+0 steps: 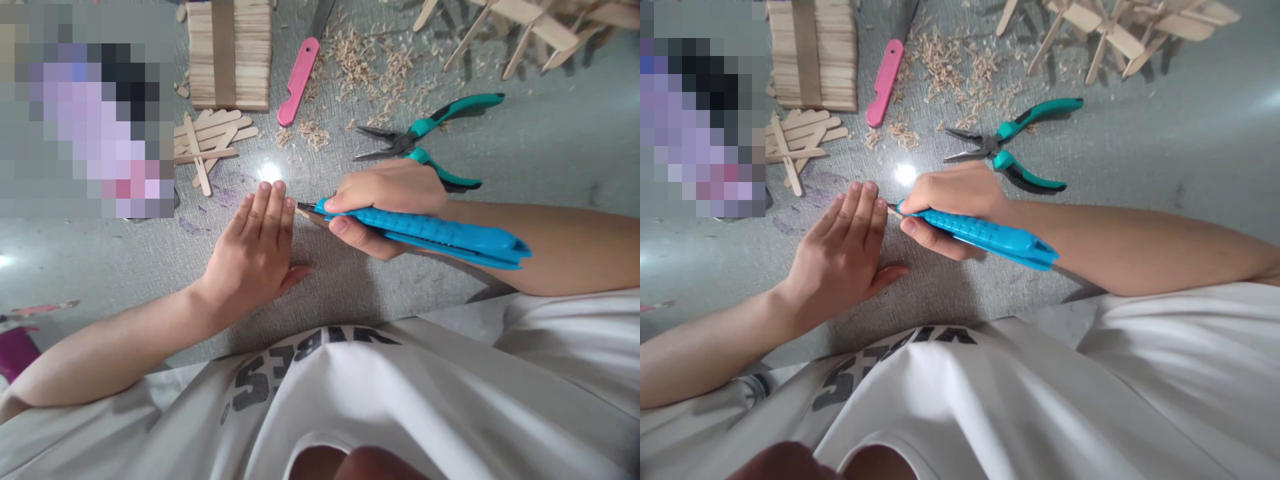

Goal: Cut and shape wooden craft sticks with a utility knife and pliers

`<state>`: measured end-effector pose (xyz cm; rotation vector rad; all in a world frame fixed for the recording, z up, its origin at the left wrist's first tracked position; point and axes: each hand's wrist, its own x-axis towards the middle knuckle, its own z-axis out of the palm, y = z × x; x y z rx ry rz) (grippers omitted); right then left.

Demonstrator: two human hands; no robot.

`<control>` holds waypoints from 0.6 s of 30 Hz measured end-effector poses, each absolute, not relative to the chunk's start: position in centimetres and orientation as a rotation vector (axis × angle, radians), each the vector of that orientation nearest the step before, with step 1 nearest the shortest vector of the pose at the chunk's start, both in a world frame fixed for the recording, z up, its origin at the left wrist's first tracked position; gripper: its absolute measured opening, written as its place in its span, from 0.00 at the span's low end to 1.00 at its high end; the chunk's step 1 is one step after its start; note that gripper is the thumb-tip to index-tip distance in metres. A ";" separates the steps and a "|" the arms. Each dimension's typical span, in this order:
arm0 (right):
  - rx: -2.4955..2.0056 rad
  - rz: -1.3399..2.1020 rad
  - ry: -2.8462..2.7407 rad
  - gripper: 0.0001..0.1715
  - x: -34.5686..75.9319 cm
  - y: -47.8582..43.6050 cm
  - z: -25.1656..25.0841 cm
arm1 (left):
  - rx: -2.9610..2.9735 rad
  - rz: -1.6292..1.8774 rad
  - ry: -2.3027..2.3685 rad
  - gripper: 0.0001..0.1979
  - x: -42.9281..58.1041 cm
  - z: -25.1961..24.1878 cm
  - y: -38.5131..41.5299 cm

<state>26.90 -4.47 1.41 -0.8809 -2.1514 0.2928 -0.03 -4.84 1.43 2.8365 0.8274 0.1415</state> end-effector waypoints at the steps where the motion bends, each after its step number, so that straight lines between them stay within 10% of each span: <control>1: -0.874 0.308 -2.151 0.04 27.0 -4.4 1.4 | 2.837 0.137 0.826 0.48 0.0 1.5 -4.8; 18: -1.020 0.406 -2.115 0.16 28.0 -4.3 1.4 | 2.927 0.299 0.817 0.39 -0.1 1.7 -4.4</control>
